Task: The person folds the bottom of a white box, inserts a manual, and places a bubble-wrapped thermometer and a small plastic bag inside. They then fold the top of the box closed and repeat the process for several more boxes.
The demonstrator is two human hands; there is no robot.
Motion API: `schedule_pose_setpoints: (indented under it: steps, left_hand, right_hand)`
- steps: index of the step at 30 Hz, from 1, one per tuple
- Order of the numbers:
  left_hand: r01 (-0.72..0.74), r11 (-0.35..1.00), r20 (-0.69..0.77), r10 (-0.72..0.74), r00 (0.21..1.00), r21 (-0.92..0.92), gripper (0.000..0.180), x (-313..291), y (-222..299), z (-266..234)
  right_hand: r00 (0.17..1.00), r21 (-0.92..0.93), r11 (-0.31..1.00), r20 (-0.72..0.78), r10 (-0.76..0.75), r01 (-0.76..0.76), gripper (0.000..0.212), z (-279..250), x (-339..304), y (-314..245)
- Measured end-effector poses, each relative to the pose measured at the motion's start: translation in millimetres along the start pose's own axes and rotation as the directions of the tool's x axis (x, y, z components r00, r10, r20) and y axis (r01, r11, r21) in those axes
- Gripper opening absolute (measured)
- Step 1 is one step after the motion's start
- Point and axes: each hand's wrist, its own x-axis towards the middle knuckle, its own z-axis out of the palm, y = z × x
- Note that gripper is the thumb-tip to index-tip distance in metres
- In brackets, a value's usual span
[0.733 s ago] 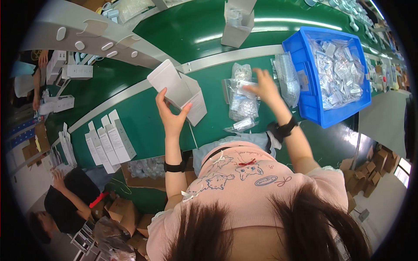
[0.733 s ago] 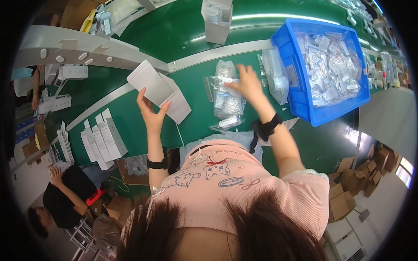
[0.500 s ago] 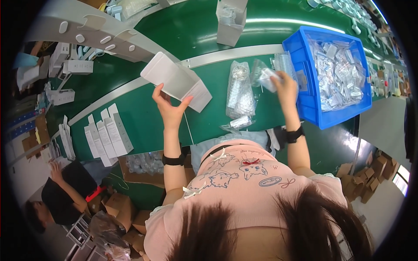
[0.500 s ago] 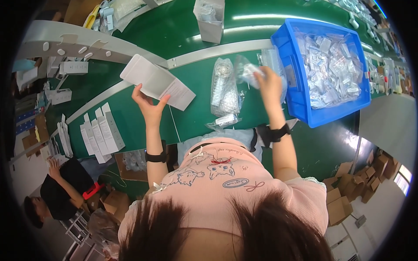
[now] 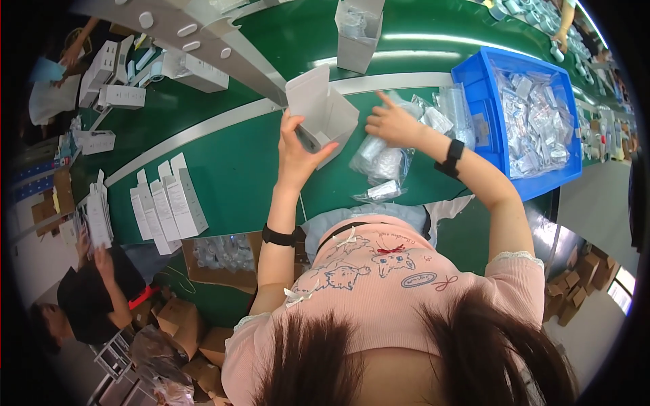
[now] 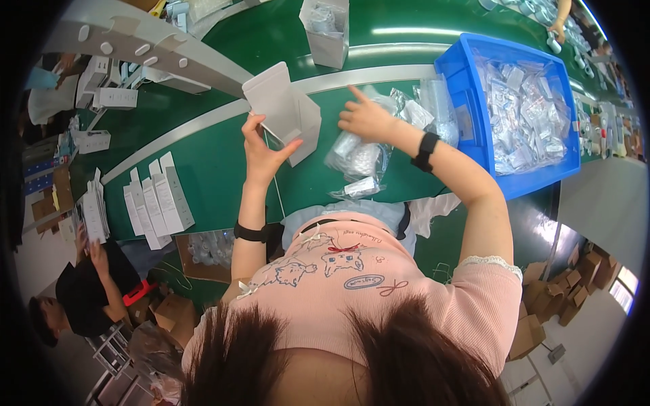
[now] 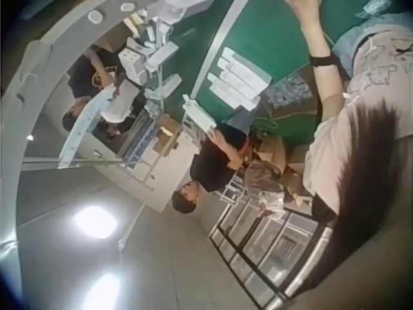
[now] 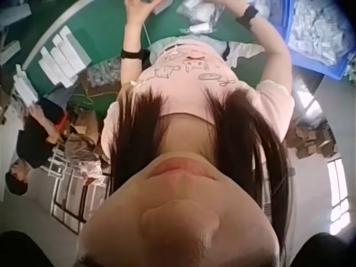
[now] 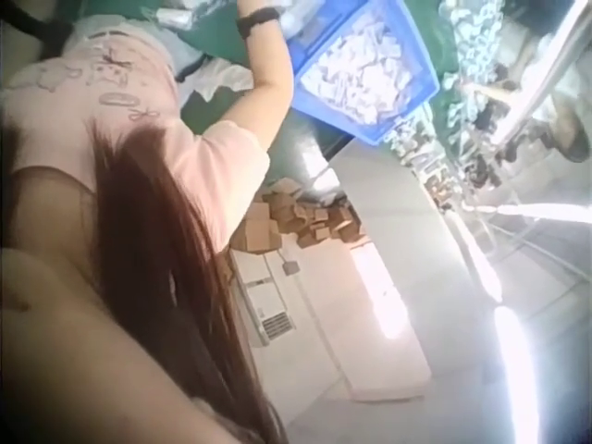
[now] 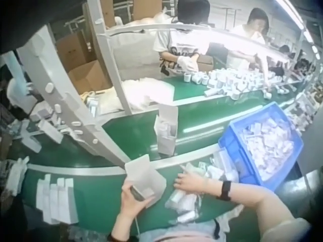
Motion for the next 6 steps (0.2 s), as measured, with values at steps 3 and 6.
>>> schedule_pose_setpoints:
  steps: [3,6]
  left_hand:
    - [0.017,1.000,-0.040,-0.018,0.999,-0.024,0.079,-5.4,-2.3,-4.6]
    - [0.057,0.998,-0.069,-0.060,0.996,-0.037,0.079,-7.3,-5.7,-7.7]
  right_hand:
    - [0.912,0.541,0.790,-0.095,0.399,-0.289,0.044,-7.2,-22.5,3.2]
    - [0.651,0.950,0.310,-0.213,0.729,-0.037,0.061,-12.5,-42.0,-0.1]
